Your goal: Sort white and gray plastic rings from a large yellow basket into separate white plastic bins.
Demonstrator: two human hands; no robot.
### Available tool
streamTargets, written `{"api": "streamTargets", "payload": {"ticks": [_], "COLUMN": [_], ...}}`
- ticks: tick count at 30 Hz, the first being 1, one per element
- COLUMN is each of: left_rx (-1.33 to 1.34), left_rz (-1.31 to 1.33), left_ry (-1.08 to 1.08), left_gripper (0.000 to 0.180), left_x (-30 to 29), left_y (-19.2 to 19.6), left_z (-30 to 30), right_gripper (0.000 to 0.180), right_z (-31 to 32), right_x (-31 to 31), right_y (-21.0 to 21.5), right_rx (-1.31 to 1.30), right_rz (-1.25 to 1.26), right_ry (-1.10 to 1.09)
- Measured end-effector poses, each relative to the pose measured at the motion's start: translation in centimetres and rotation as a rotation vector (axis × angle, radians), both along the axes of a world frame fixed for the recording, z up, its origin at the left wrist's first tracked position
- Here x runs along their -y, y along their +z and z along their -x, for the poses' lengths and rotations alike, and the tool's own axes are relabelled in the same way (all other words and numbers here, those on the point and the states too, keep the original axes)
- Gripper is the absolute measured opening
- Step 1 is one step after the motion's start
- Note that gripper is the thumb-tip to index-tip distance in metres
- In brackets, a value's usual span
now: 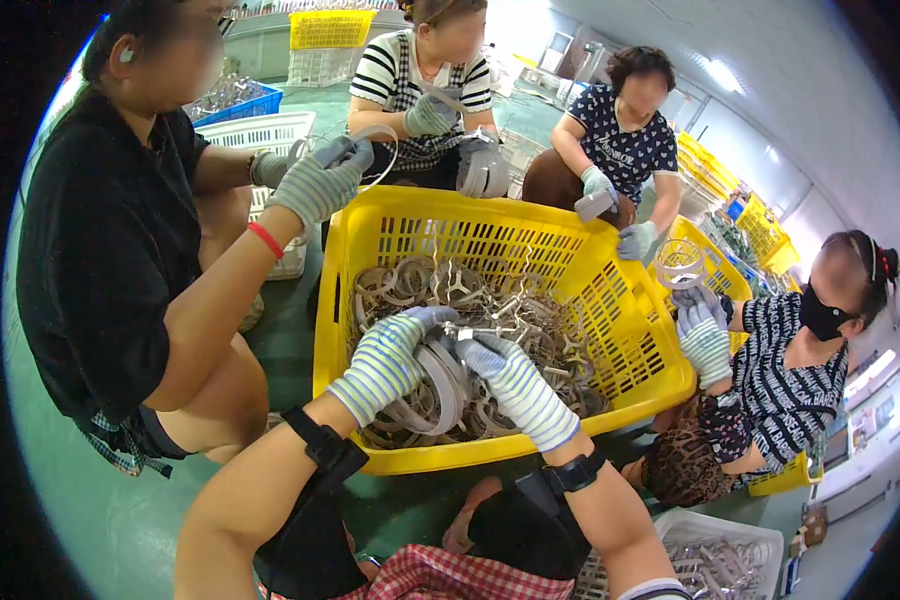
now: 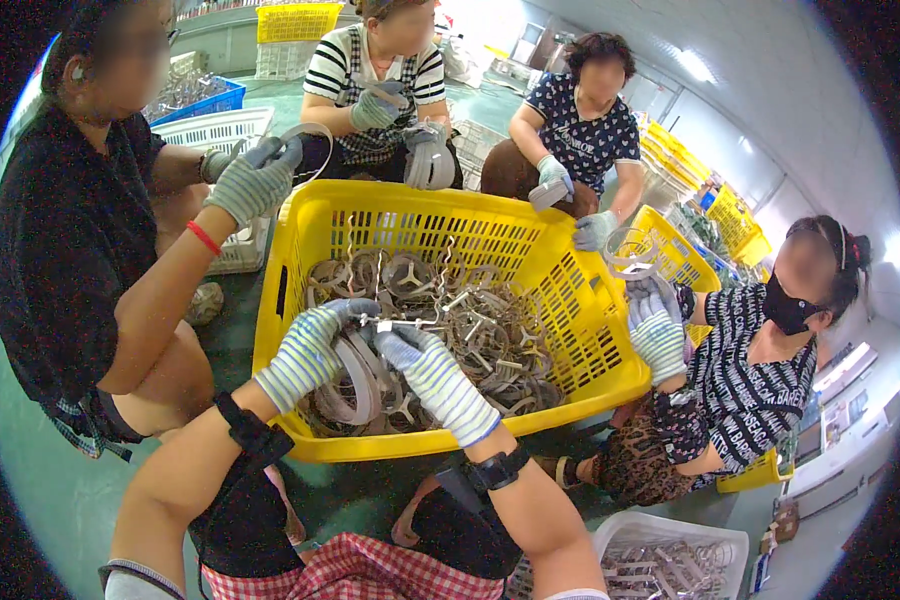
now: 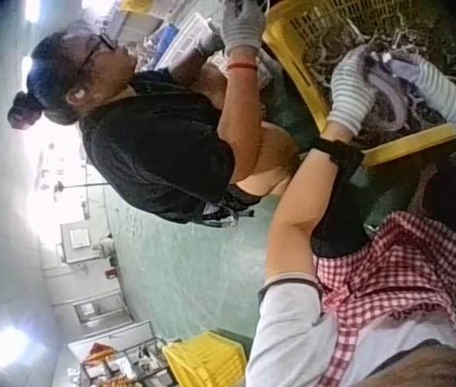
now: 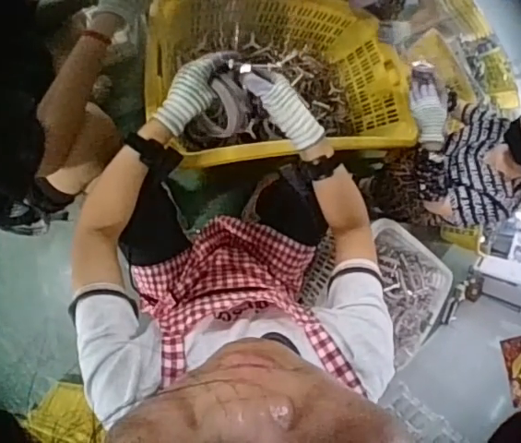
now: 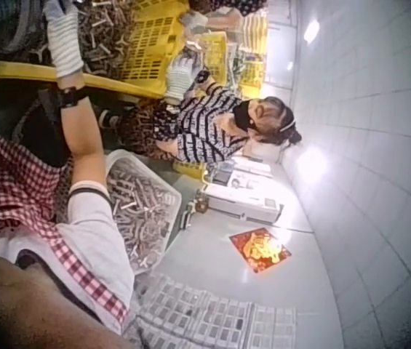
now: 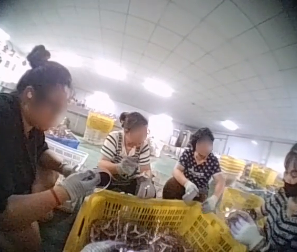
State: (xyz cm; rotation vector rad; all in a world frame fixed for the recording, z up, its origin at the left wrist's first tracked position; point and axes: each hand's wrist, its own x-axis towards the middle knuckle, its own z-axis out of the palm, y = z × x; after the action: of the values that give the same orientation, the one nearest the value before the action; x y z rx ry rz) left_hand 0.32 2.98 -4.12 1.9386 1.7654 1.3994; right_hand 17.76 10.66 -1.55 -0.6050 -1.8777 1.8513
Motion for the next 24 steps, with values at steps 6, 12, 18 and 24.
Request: {"api": "streamTargets", "payload": {"ticks": [6, 12, 18, 24], "left_rx": [0.071, 0.645, 0.811, 1.01], "left_rz": [0.064, 0.245, 0.396, 0.418], "left_ry": [-0.003, -0.022, 0.061, -0.083], "left_gripper": [0.044, 0.028, 0.025, 0.029], "left_x": [0.5, 0.0, -0.1, 0.1], "left_y": [0.5, 0.0, -0.8, -2.3], "left_z": [0.3, 0.7, 1.4, 2.2], "right_gripper": [0.008, 0.018, 0.027, 0.03], "right_z": [-0.2, -1.5, -1.4, -1.2], "right_x": [-2.3, -4.8, -3.8, -3.4], "right_y": [-1.6, -2.0, -0.5, -0.6], "right_rx": [-0.338, -0.447, -0.299, -0.25], "right_rz": [0.185, -0.025, -0.088, -0.136], "right_ry": [-0.303, -0.357, -0.365, -0.367]}}
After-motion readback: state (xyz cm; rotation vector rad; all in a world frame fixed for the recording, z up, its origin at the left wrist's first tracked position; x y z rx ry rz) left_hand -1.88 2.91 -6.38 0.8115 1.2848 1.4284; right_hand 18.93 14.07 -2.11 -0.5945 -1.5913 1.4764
